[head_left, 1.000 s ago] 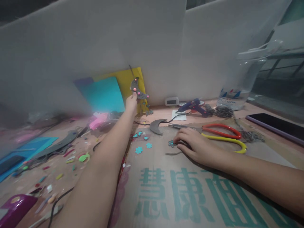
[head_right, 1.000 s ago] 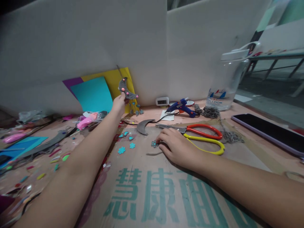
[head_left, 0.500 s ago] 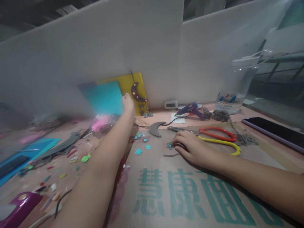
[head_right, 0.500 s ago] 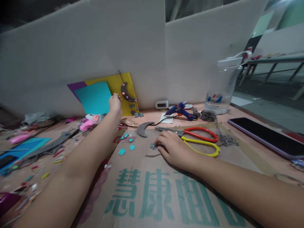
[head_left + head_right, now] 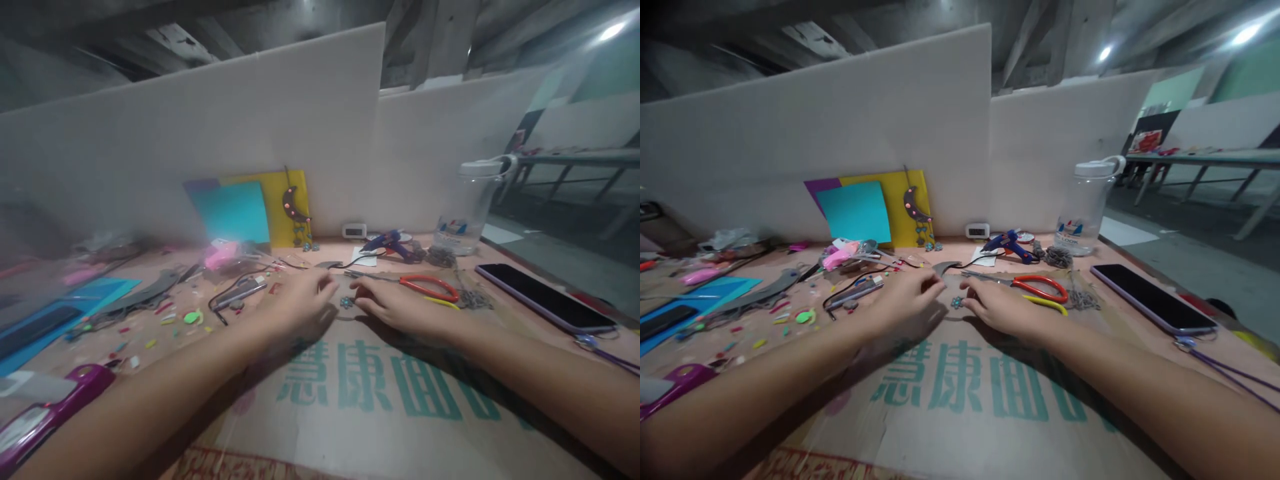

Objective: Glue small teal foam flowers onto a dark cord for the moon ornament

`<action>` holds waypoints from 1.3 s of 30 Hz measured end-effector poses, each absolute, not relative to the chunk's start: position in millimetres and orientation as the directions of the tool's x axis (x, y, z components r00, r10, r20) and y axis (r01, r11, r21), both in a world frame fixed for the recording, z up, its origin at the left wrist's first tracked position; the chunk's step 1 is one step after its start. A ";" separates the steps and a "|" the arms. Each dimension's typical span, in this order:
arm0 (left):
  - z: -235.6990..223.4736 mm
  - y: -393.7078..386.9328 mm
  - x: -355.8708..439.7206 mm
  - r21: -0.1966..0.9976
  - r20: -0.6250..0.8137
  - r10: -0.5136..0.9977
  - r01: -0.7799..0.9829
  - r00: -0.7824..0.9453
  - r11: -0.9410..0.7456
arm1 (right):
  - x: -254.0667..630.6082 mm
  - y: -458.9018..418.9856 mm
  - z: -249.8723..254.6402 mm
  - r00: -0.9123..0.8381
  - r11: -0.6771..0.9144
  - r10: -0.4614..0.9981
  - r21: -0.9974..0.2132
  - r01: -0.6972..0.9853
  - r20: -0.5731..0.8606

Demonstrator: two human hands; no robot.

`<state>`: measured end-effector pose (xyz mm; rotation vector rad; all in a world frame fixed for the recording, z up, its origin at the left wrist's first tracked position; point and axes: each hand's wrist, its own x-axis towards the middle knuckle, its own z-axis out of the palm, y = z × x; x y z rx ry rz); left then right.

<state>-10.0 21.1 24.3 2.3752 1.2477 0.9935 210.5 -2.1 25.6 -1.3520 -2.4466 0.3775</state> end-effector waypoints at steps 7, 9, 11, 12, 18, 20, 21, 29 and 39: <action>-7.8 10.4 -13.9 0.251 0.493 0.694 0.678 0.525 -0.691 | 221.3 12.8 12.5 -0.494 0.562 0.827 -0.400 0.724 0.269; -13.6 12.9 -15.9 0.241 0.483 0.689 0.674 0.541 -0.699 | 223.1 17.1 5.5 -0.468 0.552 0.834 -0.418 0.722 0.292; -16.1 13.1 -16.3 0.241 0.467 0.696 0.679 0.546 -0.694 | 223.7 19.4 0.3 -0.451 0.545 0.838 -0.427 0.722 0.307; -16.5 12.6 -16.0 0.242 0.461 0.701 0.683 0.544 -0.689 | 223.7 19.9 -1.5 -0.446 0.543 0.839 -0.423 0.725 0.313; -17.1 12.9 -14.0 0.278 0.432 0.753 0.721 0.496 -0.634 | 221.6 17.1 -4.1 -0.461 0.556 0.825 -0.319 0.768 0.329; -17.5 14.0 -14.1 0.280 0.422 0.764 0.731 0.488 -0.622 | 221.0 15.6 -3.3 -0.465 0.559 0.822 -0.303 0.772 0.329; -17.5 14.2 -14.1 0.276 0.418 0.764 0.733 0.491 -0.622 | 220.8 15.0 -2.9 -0.464 0.557 0.823 -0.303 0.773 0.328; -16.9 13.2 -13.7 0.278 0.403 0.757 0.719 0.514 -0.637 | 220.5 14.1 -2.4 -0.455 0.548 0.828 -0.305 0.779 0.327; -16.6 14.7 -12.2 0.280 0.406 0.739 0.697 0.537 -0.661 | 222.8 13.9 -3.1 -0.466 0.553 0.828 -0.315 0.771 0.312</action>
